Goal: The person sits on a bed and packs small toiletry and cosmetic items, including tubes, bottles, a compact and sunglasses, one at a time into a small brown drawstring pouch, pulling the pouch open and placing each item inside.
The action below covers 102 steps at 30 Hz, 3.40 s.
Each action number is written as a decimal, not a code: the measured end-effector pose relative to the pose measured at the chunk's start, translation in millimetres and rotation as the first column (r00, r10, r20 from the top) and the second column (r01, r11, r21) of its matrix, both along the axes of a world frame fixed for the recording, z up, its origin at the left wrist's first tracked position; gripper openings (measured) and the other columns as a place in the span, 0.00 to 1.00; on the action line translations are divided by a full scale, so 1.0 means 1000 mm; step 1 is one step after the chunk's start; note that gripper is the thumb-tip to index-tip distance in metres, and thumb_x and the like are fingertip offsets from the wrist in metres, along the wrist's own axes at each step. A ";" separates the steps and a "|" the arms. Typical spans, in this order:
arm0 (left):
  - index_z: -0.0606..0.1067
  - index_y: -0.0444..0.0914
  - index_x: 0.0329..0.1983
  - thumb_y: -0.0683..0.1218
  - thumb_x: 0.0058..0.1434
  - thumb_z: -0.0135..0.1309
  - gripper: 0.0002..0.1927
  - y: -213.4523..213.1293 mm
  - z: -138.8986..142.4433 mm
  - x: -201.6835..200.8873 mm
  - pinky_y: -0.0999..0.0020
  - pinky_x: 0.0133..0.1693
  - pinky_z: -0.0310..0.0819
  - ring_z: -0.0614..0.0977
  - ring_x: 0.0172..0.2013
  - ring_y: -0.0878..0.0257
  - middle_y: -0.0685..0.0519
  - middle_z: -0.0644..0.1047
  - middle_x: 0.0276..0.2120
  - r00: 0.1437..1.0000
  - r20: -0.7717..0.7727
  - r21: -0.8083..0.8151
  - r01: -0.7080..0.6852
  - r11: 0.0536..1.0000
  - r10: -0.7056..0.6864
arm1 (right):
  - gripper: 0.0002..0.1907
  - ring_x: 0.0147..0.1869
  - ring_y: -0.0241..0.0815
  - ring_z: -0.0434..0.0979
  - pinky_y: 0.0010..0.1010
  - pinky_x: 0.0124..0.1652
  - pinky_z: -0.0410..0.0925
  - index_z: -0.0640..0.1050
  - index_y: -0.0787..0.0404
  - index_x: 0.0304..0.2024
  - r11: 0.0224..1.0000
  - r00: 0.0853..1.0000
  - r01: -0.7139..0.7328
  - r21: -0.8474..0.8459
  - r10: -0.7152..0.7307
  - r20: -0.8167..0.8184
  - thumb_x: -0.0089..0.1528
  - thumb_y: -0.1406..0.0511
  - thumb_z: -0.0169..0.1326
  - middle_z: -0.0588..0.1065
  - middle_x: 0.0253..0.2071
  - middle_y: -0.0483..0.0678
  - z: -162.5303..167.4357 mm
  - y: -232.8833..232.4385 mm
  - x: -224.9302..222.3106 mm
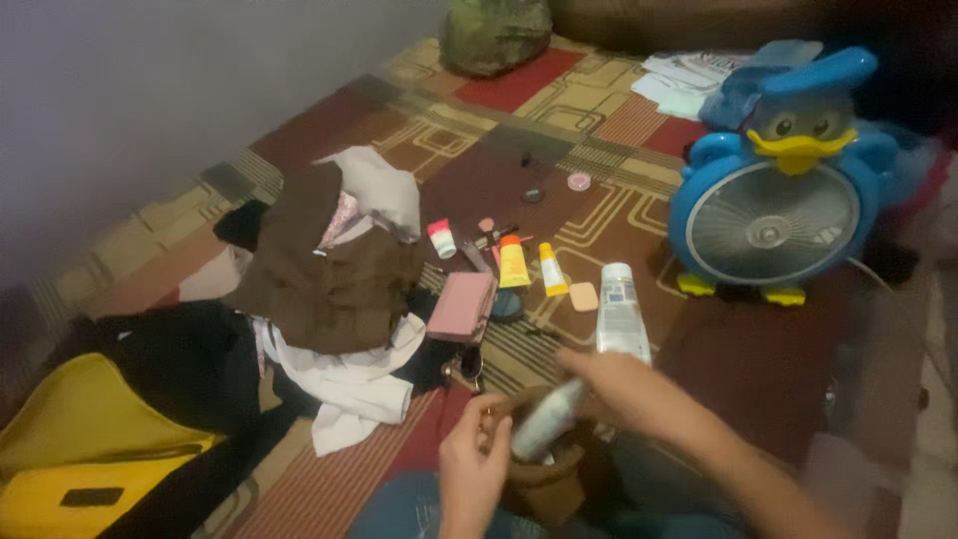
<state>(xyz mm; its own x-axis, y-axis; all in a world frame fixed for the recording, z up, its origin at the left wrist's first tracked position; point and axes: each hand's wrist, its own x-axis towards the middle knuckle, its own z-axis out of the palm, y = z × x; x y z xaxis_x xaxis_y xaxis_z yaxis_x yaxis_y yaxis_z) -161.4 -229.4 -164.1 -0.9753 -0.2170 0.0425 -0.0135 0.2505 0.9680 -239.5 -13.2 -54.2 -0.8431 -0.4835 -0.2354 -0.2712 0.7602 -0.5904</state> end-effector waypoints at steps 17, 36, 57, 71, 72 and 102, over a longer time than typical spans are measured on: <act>0.75 0.38 0.46 0.43 0.65 0.49 0.09 0.019 0.053 0.034 0.57 0.43 0.76 0.83 0.43 0.45 0.43 0.81 0.40 0.994 -0.079 -0.228 -0.090 0.970 0.074 | 0.08 0.40 0.52 0.82 0.39 0.38 0.74 0.85 0.51 0.37 0.847 0.778 -0.509 -0.155 0.375 -0.503 0.58 0.58 0.65 0.79 0.37 0.49 -0.047 0.004 0.013; 0.80 0.41 0.41 0.39 0.56 0.54 0.11 -0.004 0.074 0.028 0.58 0.38 0.77 0.84 0.34 0.47 0.45 0.79 0.32 0.999 -0.034 -0.289 -0.022 0.957 0.013 | 0.09 0.37 0.36 0.79 0.33 0.38 0.72 0.78 0.63 0.38 0.955 0.989 -0.008 -0.296 0.050 0.136 0.58 0.65 0.61 0.79 0.30 0.48 -0.025 0.050 0.005; 0.78 0.38 0.46 0.53 0.62 0.56 0.16 -0.009 -0.033 -0.074 0.54 0.42 0.77 0.84 0.41 0.43 0.40 0.82 0.36 0.980 0.067 -0.276 0.200 0.940 -0.189 | 0.19 0.57 0.52 0.77 0.49 0.56 0.68 0.78 0.53 0.55 0.945 0.875 0.269 0.186 -0.159 -0.458 0.61 0.60 0.56 0.78 0.53 0.50 -0.071 0.009 -0.098; 0.79 0.34 0.39 0.49 0.64 0.54 0.12 -0.011 -0.067 -0.114 0.62 0.35 0.76 0.83 0.32 0.53 0.44 0.80 0.33 0.983 -0.068 -0.123 0.160 0.979 -0.169 | 0.18 0.62 0.47 0.74 0.61 0.66 0.53 0.80 0.43 0.52 0.906 0.818 0.301 0.297 -0.085 -0.569 0.60 0.53 0.57 0.75 0.59 0.46 -0.088 -0.042 -0.160; 0.79 0.34 0.38 0.48 0.64 0.54 0.12 -0.012 -0.066 -0.115 0.63 0.34 0.76 0.84 0.32 0.53 0.45 0.80 0.33 0.983 -0.097 -0.098 0.149 0.984 -0.158 | 0.16 0.59 0.50 0.75 0.56 0.61 0.59 0.80 0.46 0.51 0.936 0.813 0.304 0.179 -0.156 -0.561 0.61 0.55 0.57 0.76 0.55 0.48 -0.092 -0.041 -0.161; 0.69 0.36 0.69 0.45 0.74 0.49 0.21 0.016 -0.059 -0.048 0.67 0.53 0.71 0.78 0.54 0.58 0.44 0.77 0.55 0.793 -0.538 -0.254 0.173 0.952 -0.288 | 0.17 0.29 0.33 0.75 0.26 0.30 0.71 0.82 0.66 0.51 0.751 0.858 0.470 -0.464 -0.266 0.439 0.65 0.62 0.55 0.81 0.33 0.46 -0.084 -0.005 -0.053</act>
